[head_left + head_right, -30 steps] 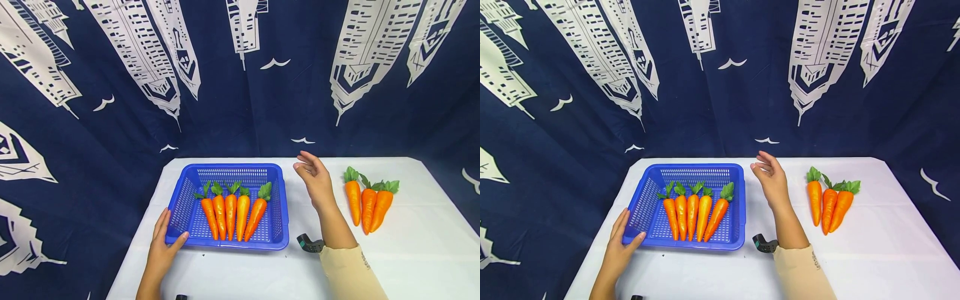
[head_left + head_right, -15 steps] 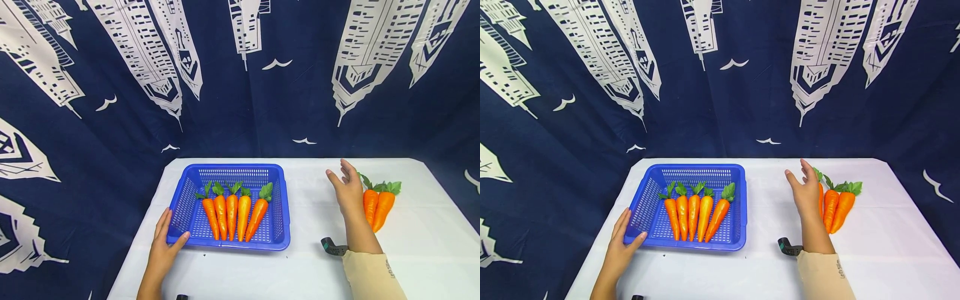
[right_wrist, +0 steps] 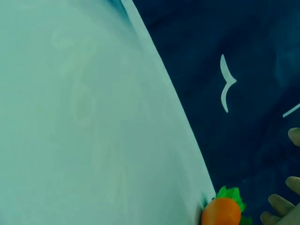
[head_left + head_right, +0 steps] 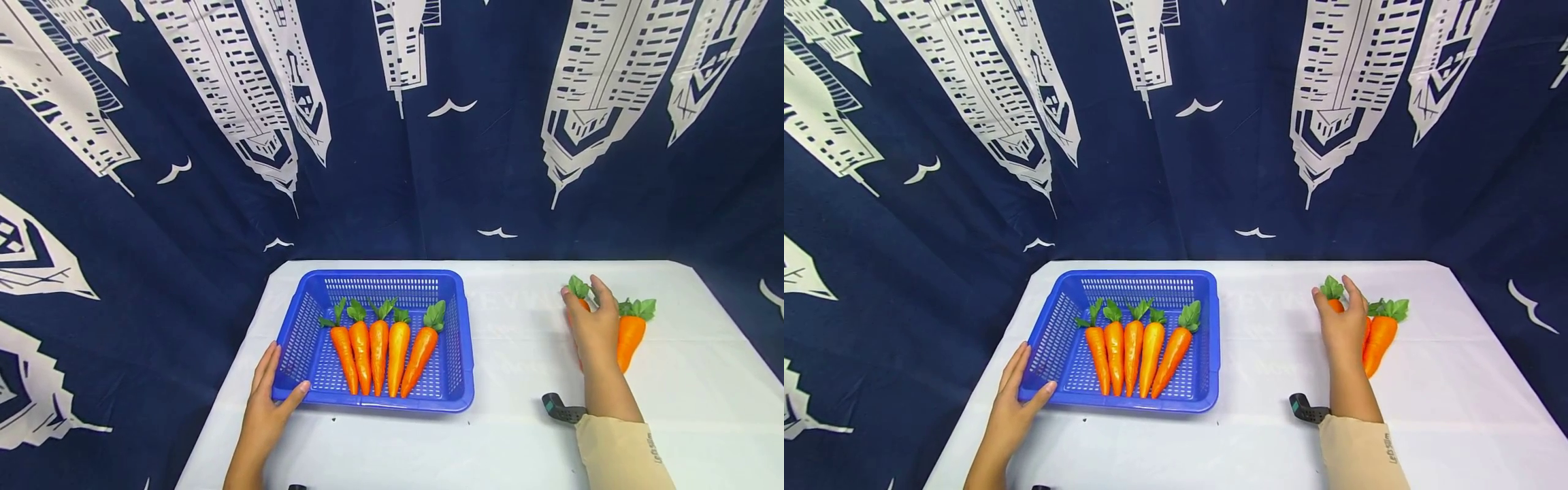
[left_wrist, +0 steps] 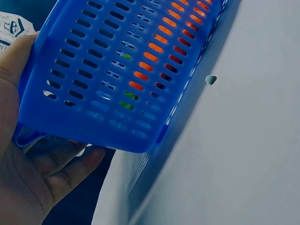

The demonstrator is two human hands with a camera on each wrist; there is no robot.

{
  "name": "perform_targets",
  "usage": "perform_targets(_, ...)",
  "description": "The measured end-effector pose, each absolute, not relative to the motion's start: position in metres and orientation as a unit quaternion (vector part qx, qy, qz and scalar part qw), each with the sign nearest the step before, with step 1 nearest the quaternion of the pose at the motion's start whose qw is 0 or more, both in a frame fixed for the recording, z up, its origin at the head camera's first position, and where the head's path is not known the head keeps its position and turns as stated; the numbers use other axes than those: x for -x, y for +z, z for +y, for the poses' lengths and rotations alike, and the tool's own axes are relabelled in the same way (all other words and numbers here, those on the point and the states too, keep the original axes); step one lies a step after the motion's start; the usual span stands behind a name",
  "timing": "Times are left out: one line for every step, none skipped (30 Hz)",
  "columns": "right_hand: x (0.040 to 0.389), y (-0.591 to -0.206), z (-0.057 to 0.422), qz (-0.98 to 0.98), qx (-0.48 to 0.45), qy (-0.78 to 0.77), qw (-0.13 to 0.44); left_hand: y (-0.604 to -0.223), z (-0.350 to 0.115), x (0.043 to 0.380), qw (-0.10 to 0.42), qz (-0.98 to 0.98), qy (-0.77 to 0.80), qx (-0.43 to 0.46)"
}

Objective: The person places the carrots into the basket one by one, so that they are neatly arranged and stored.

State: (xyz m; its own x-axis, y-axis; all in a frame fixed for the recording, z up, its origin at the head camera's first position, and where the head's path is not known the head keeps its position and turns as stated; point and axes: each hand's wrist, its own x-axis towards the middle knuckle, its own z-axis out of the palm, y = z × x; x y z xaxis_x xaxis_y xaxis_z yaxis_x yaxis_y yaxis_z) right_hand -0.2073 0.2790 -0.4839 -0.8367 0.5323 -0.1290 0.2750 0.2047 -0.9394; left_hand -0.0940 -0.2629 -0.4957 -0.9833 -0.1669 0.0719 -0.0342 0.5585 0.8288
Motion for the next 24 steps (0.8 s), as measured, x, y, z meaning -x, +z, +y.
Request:
perform_targets(0.207, -0.485, 0.280, -0.767, 0.264, 0.573, 0.112, -0.496, -0.263, 0.094, 0.071, -0.880, -0.465, -0.057)
perform_targets(0.206, -0.486, 0.281, -0.767, 0.266, 0.574, 0.112, -0.496, -0.263, 0.094, 0.071, -0.881, -0.465, -0.057)
perform_targets(0.205, -0.487, 0.282, -0.764, 0.269, 0.576, 0.110, -0.496, -0.263, 0.093, 0.070, -0.881, -0.464, -0.056)
perform_targets(0.205, -0.488, 0.282, -0.762, 0.271, 0.578, 0.108, -0.496, -0.263, 0.093, 0.070, -0.881, -0.465, -0.056)
perform_targets(0.205, -0.489, 0.283, -0.760, 0.274, 0.580, 0.105, -0.496, -0.263, 0.093, 0.068, -0.881, -0.464, -0.057)
perform_targets(0.205, -0.490, 0.284, -0.760, 0.276, 0.580, 0.104, -0.496, -0.264, 0.093, 0.068, -0.881, -0.464, -0.057)
perform_targets(0.205, -0.490, 0.284, -0.758, 0.277, 0.582, 0.102, -0.496, -0.264, 0.093, 0.069, -0.882, -0.463, -0.056)
perform_targets(0.205, -0.491, 0.284, -0.759, 0.278, 0.581, 0.101, -0.496, -0.264, 0.092, 0.069, -0.882, -0.462, -0.057)
perform_targets(0.205, -0.492, 0.284, -0.759, 0.278, 0.580, 0.101, -0.496, -0.264, 0.092, 0.070, -0.883, -0.461, -0.058)
perform_targets(0.205, -0.492, 0.284, -0.763, 0.276, 0.576, 0.100, -0.496, -0.264, 0.092, 0.069, -0.883, -0.460, -0.059)
perform_targets(0.205, -0.492, 0.284, -0.767, 0.273, 0.573, 0.098, -0.496, -0.264, 0.092, 0.071, -0.883, -0.459, -0.059)
perform_targets(0.206, -0.493, 0.284, -0.771, 0.269, 0.569, 0.096, -0.496, -0.263, 0.093, 0.071, -0.883, -0.459, -0.059)
perform_targets(0.206, -0.494, 0.284, -0.774, 0.266, 0.568, 0.093, -0.497, -0.263, 0.093, 0.072, -0.884, -0.459, -0.059)
perform_targets(0.206, -0.494, 0.284, -0.778, 0.263, 0.564, 0.088, -0.496, -0.263, 0.093, 0.071, -0.884, -0.459, -0.060)
perform_targets(0.206, -0.495, 0.283, -0.782, 0.261, 0.561, 0.080, -0.497, -0.263, 0.093, 0.070, -0.884, -0.459, -0.060)
perform_targets(0.206, -0.496, 0.283, -0.785, 0.260, 0.558, 0.073, -0.496, -0.263, 0.093, 0.069, -0.883, -0.460, -0.060)
perform_targets(0.205, -0.496, 0.282, -0.786, 0.258, 0.558, 0.067, -0.496, -0.263, 0.093, 0.070, -0.883, -0.461, -0.059)
perform_targets(0.206, -0.497, 0.282, -0.786, 0.258, 0.558, 0.063, -0.496, -0.263, 0.094, 0.070, -0.883, -0.461, -0.058)
perform_targets(0.205, -0.497, 0.281, -0.787, 0.258, 0.558, 0.057, -0.496, -0.263, 0.094, 0.071, -0.882, -0.462, -0.057)
perform_targets(0.206, -0.498, 0.281, -0.789, 0.257, 0.556, 0.054, -0.496, -0.263, 0.094, 0.071, -0.882, -0.462, -0.058)
perform_targets(0.206, -0.499, 0.281, -0.793, 0.256, 0.550, 0.049, -0.496, -0.263, 0.094, 0.072, -0.882, -0.462, -0.057)
perform_targets(0.206, -0.500, 0.280, -0.795, 0.254, 0.549, 0.047, -0.497, -0.263, 0.094, 0.073, -0.882, -0.463, -0.057)
perform_targets(0.206, -0.501, 0.280, -0.800, 0.253, 0.543, 0.043, -0.497, -0.263, 0.094, 0.075, -0.881, -0.463, -0.056)
perform_targets(0.206, -0.502, 0.280, -0.804, 0.251, 0.537, 0.039, -0.497, -0.263, 0.094, 0.074, -0.881, -0.464, -0.056)
